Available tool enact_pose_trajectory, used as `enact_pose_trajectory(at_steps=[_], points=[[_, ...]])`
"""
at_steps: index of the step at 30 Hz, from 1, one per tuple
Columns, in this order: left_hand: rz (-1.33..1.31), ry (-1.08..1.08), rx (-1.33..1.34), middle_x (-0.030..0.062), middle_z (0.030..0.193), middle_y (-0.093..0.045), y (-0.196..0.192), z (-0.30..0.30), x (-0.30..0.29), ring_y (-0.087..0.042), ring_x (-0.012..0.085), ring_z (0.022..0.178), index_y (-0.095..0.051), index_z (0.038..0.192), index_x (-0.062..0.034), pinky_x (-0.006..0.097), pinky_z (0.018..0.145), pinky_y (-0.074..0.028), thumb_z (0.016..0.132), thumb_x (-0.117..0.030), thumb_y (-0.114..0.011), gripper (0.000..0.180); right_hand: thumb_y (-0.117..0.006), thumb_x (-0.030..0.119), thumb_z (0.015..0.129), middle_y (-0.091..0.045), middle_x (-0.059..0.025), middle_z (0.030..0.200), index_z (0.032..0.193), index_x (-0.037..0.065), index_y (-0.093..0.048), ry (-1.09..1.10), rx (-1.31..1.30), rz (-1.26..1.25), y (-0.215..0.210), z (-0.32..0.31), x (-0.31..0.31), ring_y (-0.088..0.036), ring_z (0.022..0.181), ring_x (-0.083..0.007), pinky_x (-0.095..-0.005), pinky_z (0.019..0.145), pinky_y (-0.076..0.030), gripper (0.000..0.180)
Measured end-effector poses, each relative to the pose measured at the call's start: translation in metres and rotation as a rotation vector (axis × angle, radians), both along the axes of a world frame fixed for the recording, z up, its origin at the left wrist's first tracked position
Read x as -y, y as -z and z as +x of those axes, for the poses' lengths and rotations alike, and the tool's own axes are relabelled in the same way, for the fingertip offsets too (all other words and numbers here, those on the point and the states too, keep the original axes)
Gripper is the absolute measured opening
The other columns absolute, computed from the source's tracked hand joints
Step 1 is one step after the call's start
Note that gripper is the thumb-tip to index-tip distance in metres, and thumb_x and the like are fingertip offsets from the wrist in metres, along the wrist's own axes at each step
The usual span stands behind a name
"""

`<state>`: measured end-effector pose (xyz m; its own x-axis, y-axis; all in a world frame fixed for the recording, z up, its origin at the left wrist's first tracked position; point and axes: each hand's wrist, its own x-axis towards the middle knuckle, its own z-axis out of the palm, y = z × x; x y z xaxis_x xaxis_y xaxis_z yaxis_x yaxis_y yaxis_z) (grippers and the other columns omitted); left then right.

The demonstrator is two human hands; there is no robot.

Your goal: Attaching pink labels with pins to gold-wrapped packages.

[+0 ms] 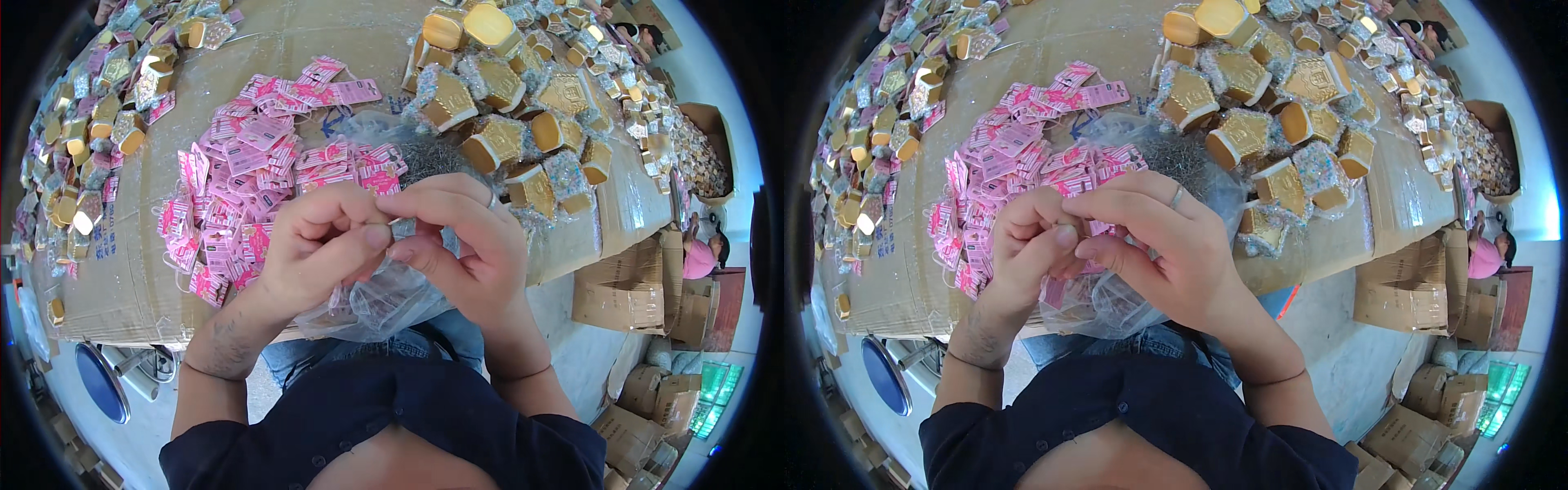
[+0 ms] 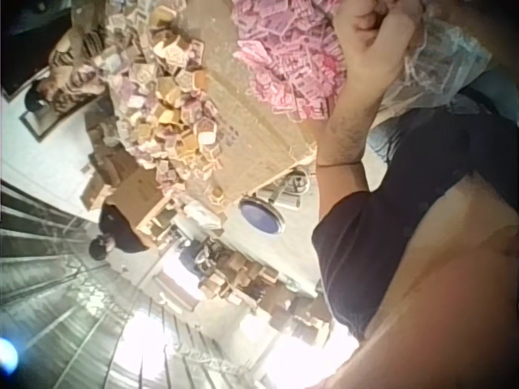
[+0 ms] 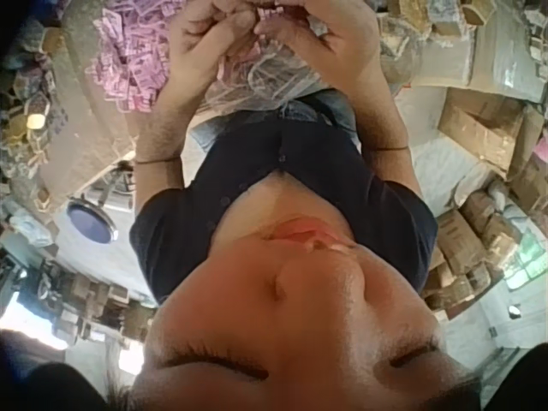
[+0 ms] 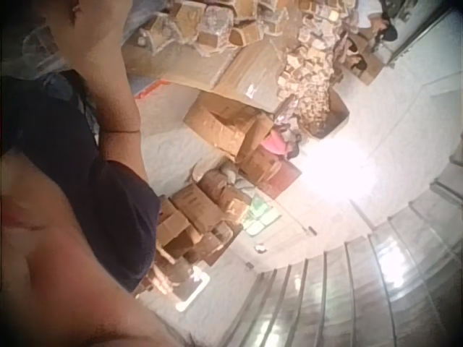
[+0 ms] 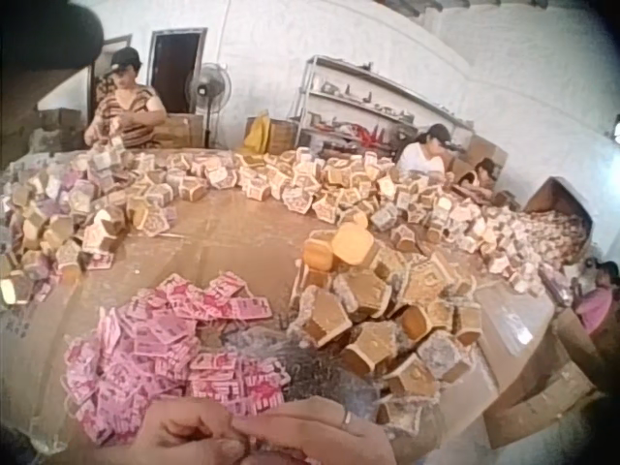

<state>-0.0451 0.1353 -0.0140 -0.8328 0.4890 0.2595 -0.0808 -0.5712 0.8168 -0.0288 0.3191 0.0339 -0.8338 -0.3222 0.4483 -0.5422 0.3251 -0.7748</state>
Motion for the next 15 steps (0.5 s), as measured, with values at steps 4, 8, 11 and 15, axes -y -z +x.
enact_pose_trajectory(at_steps=[4,8,11,15], points=[[-0.022,0.008,0.031,0.0006,0.066,-0.053,0.0,0.002,-0.001,-0.045,0.0043,0.052,-0.056,0.091,-0.0008,0.021,0.046,-0.033,0.094,-0.004,-0.055,0.004,-0.072,-0.001,0.075,-0.063,-0.0098,0.092,0.096,0.003,-0.067,-0.008,-0.024,-0.027,0.004,-0.001,-0.005,-0.063,0.079,-0.0216,-0.0294,0.066,-0.05,0.023],[-0.051,0.101,0.05,0.0009,0.068,-0.055,-0.001,-0.001,0.001,-0.047,0.0036,0.053,-0.057,0.093,-0.0013,0.02,0.047,-0.034,0.094,-0.005,-0.056,0.004,-0.072,-0.002,0.073,-0.063,-0.0101,0.089,0.091,0.002,-0.066,-0.023,-0.163,0.074,0.003,-0.002,-0.008,-0.063,0.077,-0.0244,-0.0311,0.065,-0.05,0.02],[-0.069,0.114,0.068,0.0011,0.071,-0.057,-0.004,0.001,0.0,-0.049,0.0034,0.055,-0.057,0.095,-0.001,0.02,0.048,-0.036,0.094,-0.005,-0.056,0.005,-0.071,-0.004,0.072,-0.062,-0.0104,0.085,0.09,0.001,-0.064,0.037,-0.365,0.143,0.004,0.001,-0.002,-0.061,0.076,-0.0267,-0.0326,0.064,-0.05,0.02],[-0.286,-0.108,-0.142,0.0044,0.077,-0.061,-0.007,0.001,0.0,-0.056,0.0069,0.061,-0.059,0.099,0.0006,0.023,0.052,-0.043,0.092,-0.003,-0.059,0.008,-0.07,-0.005,0.074,-0.061,-0.0104,0.083,0.088,0.0,-0.061,0.134,-0.33,0.149,0.007,0.002,0.002,-0.06,0.072,-0.0264,-0.0331,0.063,-0.049,0.018]])
